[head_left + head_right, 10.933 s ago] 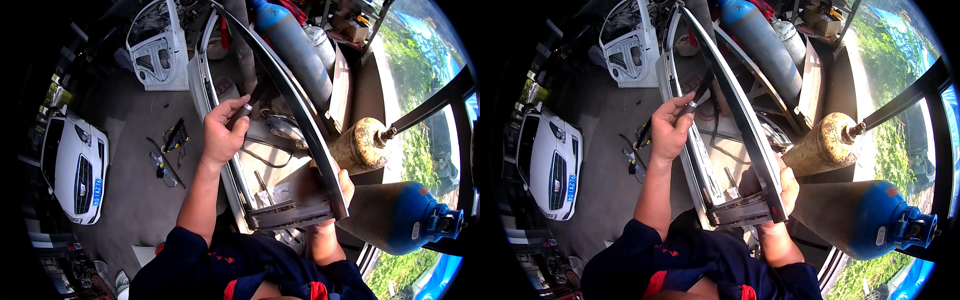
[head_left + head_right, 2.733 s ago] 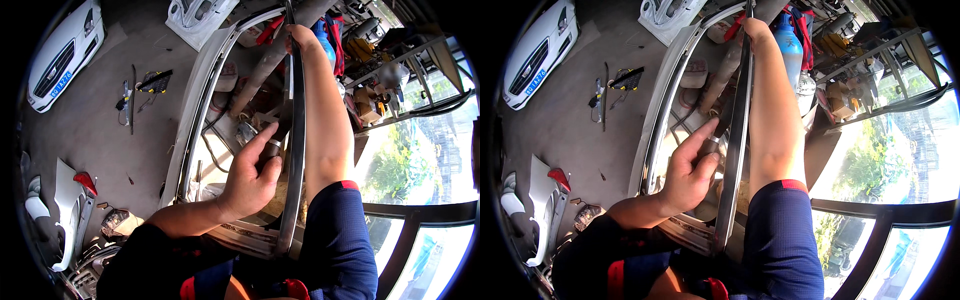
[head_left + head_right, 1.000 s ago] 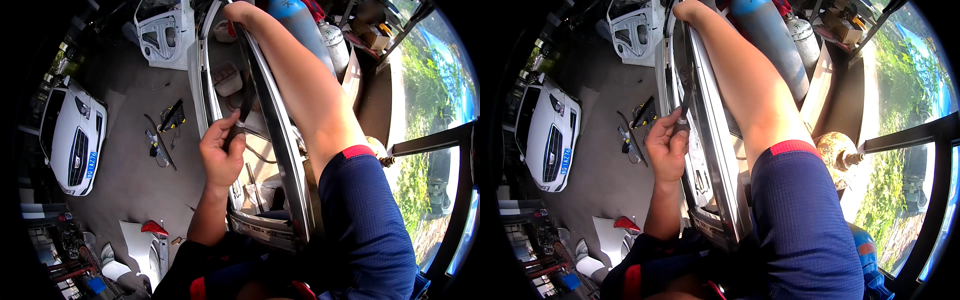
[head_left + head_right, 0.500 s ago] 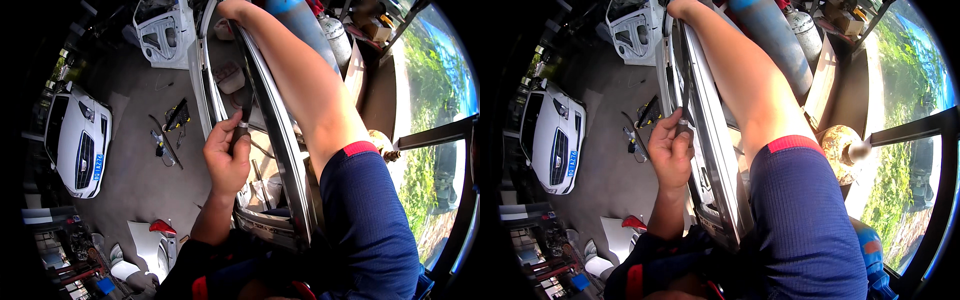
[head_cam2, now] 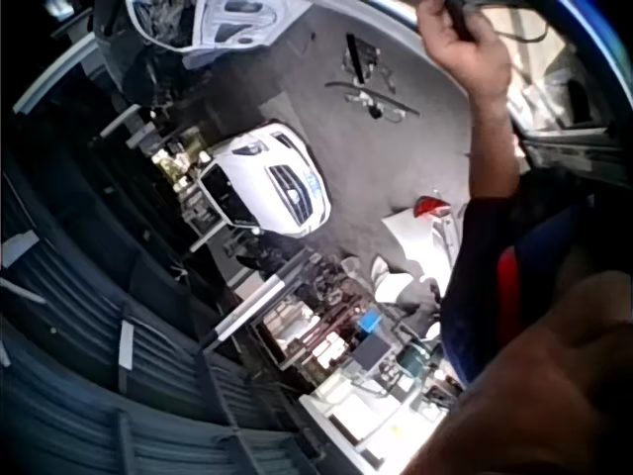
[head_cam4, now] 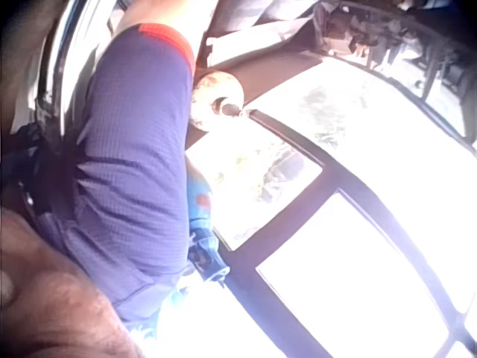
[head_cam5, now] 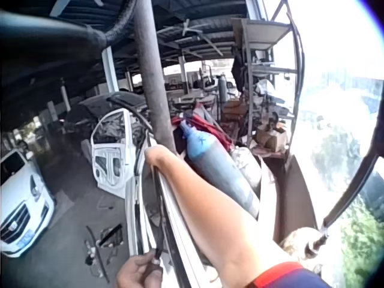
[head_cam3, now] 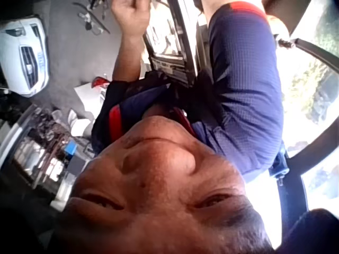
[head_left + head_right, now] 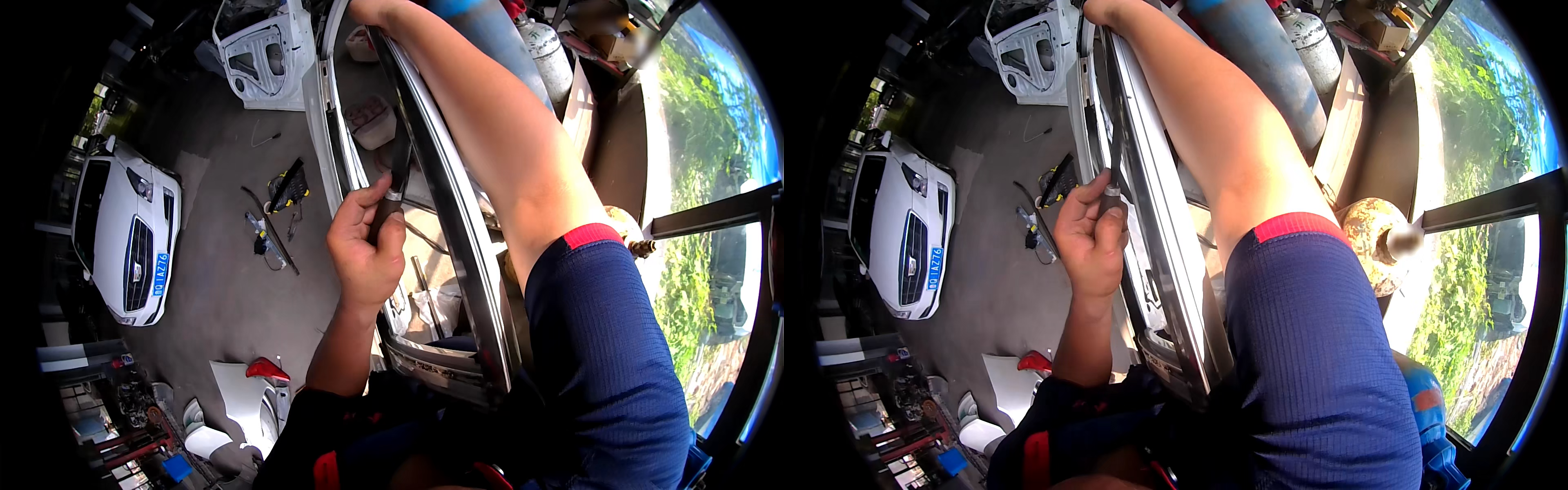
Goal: The person uses a screwdriver to pry and remove a rubber weatherstrip from a white car door frame. They work along the length of the frame, carefully separating the rubber seal from the metal channel. The person then uses a scraper tool to clean the channel and remove debris before inspecting the removed rubber strip.
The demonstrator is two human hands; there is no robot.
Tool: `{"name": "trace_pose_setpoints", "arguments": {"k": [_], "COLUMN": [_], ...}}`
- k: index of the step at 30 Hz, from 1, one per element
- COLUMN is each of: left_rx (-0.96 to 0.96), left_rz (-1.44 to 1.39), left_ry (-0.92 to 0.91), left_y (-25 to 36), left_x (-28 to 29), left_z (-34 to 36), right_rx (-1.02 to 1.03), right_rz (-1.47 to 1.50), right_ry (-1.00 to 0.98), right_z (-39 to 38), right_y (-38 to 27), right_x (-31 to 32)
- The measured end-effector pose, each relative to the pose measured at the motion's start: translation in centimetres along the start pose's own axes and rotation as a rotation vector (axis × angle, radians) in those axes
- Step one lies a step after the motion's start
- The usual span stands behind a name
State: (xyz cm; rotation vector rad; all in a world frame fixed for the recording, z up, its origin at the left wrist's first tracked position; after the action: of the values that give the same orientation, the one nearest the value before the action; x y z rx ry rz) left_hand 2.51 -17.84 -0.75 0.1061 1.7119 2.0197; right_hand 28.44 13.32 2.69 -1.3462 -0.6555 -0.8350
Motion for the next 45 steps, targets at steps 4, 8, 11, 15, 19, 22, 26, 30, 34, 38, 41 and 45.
{"name": "trace_pose_setpoints", "arguments": {"k": [4,8,11,15,19,22,26,30,34,38,41,45], "left_rx": [-0.051,-0.142,-0.249,-0.381,-0.351,-0.264,-0.139,0.064,0.124,0.086,0.042,0.046], "left_rz": [0.109,0.068,0.057,0.239,0.248,0.180,0.070,-0.097,-0.114,-0.083,-0.112,-0.179], "left_ry": [-0.106,-0.159,-0.158,-0.239,-0.293,-0.205,-0.107,0.027,-0.007,0.048,0.052,0.064], "left_y": [0.3,-1.8,-2.2,-0.8,-0.6,-1.8,-1.7,-1.3,2.7,2.5,3.4,3.7], "left_x": [2.7,2.4,2.5,3.8,3.7,3.2,2.3,-1.1,-3.8,-5.1,-6.5,-7.6], "left_z": [3.1,4.9,4.9,7.0,7.8,7.0,4.0,0.5,-1.4,-2.5,-2.7,-2.9], "right_rx": [0.021,0.060,0.051,0.074,0.067,0.085,0.101,0.172,0.041,0.084,0.066,0.057], "right_rz": [0.012,-0.017,-0.038,-0.055,-0.080,-0.087,-0.118,-0.114,-0.012,-0.008,-0.015,-0.001], "right_ry": [-0.008,0.004,-0.006,-0.020,-0.019,-0.038,-0.051,0.006,-0.045,-0.053,-0.061,-0.051], "right_z": [0.3,1.2,1.1,1.6,1.6,1.6,1.1,2.2,2.2,2.7,2.2,2.4], "right_y": [0.0,-0.7,0.1,-0.6,0.5,-0.3,-0.6,0.8,1.9,-0.5,0.3,0.4], "right_x": [-1.1,-0.2,-0.3,-0.2,0.8,0.5,-0.1,-0.3,0.6,-0.5,-0.6,-0.4]}}
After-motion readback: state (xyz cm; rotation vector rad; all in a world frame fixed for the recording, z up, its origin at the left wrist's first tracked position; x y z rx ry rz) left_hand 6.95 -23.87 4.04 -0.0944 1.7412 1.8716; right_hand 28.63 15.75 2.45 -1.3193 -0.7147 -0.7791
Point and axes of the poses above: each hand's wrist, its own z-axis towards the middle knuckle, its own x-axis out of the back of the hand, y = z × x, the point moved 5 cm from there along z, towards the middle knuckle, and after that the axes turned 8 degrees about -z, right-handed, at the moved point
